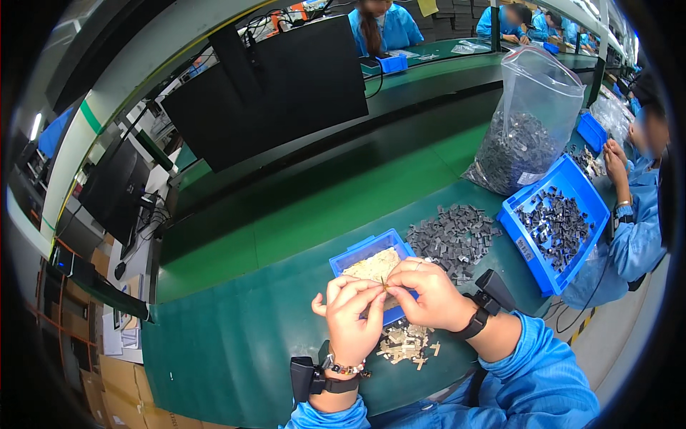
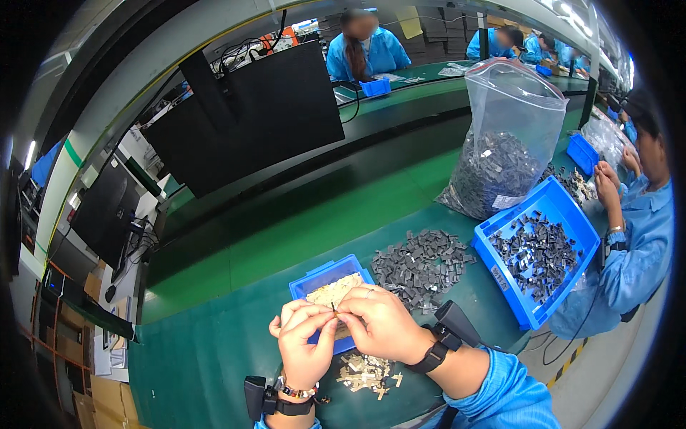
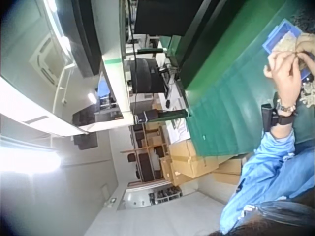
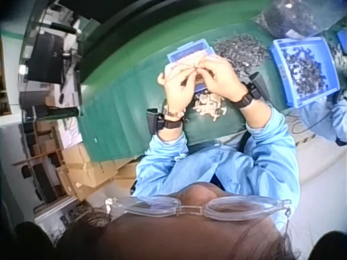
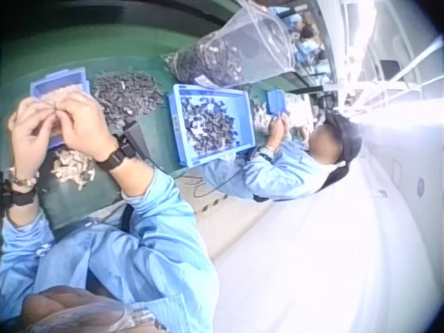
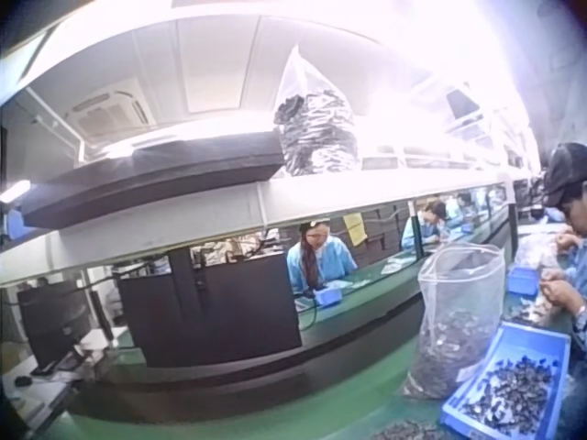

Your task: Sorting small plastic or rubber components into bins on a factory assembly line.

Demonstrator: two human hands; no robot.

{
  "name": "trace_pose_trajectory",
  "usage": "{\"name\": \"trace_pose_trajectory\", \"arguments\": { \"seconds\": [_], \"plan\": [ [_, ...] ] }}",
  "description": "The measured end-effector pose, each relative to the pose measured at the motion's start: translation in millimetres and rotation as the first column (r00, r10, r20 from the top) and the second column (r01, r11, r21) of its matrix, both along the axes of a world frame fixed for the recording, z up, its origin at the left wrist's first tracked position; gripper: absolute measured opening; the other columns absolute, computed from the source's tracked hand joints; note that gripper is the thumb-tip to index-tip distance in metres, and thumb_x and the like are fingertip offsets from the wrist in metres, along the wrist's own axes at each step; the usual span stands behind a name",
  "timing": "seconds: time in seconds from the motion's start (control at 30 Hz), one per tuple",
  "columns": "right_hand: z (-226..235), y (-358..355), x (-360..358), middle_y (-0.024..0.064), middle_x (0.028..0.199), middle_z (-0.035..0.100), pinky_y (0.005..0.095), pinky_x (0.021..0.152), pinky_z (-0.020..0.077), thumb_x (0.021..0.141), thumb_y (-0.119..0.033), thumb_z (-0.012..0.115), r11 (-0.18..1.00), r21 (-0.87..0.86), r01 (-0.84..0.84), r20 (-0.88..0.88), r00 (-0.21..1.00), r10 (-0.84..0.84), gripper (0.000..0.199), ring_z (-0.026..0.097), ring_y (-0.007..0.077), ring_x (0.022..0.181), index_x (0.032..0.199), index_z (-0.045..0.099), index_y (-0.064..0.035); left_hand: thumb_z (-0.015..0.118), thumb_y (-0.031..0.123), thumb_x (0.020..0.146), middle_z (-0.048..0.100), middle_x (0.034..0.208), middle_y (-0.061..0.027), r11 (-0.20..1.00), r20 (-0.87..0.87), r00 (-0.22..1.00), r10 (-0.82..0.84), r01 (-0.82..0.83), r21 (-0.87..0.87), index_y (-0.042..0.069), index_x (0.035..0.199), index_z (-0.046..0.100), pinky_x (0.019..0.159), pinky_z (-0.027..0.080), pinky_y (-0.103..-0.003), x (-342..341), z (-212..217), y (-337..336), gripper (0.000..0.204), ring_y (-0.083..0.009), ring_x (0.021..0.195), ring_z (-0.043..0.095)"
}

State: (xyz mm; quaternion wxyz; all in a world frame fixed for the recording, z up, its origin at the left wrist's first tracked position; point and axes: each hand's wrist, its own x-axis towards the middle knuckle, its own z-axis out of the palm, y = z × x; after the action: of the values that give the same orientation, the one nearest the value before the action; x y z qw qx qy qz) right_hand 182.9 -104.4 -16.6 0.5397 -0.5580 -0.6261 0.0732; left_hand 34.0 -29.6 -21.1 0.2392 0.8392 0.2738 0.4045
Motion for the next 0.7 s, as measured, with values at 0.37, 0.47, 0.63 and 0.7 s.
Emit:
{"name": "trace_pose_trajectory", "arguments": {
  "seconds": [0.37,0.47,0.63,0.7],
  "plan": [
    [0.7,-0.8,0.8,0.0124,0.084,0.066,0.0397,0.075,0.0509,0.077,0.0,0.063,0.999,-0.025,-0.02,0.046,0.999,0.021,0.008,0.063,0.0318,0.08,0.084,0.067,0.0002,0.073,0.01,0.079,0.07,0.088,0.003,1.0,-0.038,0.999,-0.009,0.009,0.019,0.012,0.08,0.073,0.097,0.022,-0.044,-0.9,3.4,-0.4,0.002,-0.017,0.097,0.059],
    [3.3,-1.5,0.3,0.0119,0.082,0.065,0.0395,0.074,0.0509,0.076,0.001,0.064,1.0,-0.023,-0.013,0.057,0.998,0.015,0.007,0.063,0.0314,0.078,0.083,0.067,-0.0002,0.072,0.009,0.079,0.07,0.087,0.0029,1.0,-0.025,1.0,-0.005,0.006,0.001,0.012,0.079,0.072,0.097,0.023,-0.044,-0.2,4.1,0.8,0.003,-0.0176,0.096,0.059],
    [2.2,-1.0,4.3,0.0111,0.079,0.065,0.0383,0.073,0.0507,0.075,0.001,0.066,0.993,0.063,0.097,0.023,0.995,-0.099,0.007,0.063,0.0301,0.075,0.081,0.066,-0.0014,0.073,0.01,0.074,0.07,0.082,0.0034,0.986,-0.014,0.987,0.162,-0.162,0.035,0.014,0.073,0.071,0.096,0.025,-0.043,-3.3,0.2,5.1,0.005,-0.0181,0.096,0.059],
    [1.7,-1.2,5.5,0.0107,0.078,0.065,0.0378,0.072,0.0507,0.075,0.001,0.067,0.985,0.079,0.153,-0.011,0.988,-0.153,0.006,0.063,0.0296,0.074,0.08,0.066,-0.0018,0.073,0.01,0.072,0.07,0.082,0.0039,0.98,-0.034,0.98,0.196,-0.194,0.048,0.014,0.071,0.07,0.095,0.025,-0.043,-3.4,0.2,5.1,0.005,-0.0179,0.096,0.06]
  ]
}}
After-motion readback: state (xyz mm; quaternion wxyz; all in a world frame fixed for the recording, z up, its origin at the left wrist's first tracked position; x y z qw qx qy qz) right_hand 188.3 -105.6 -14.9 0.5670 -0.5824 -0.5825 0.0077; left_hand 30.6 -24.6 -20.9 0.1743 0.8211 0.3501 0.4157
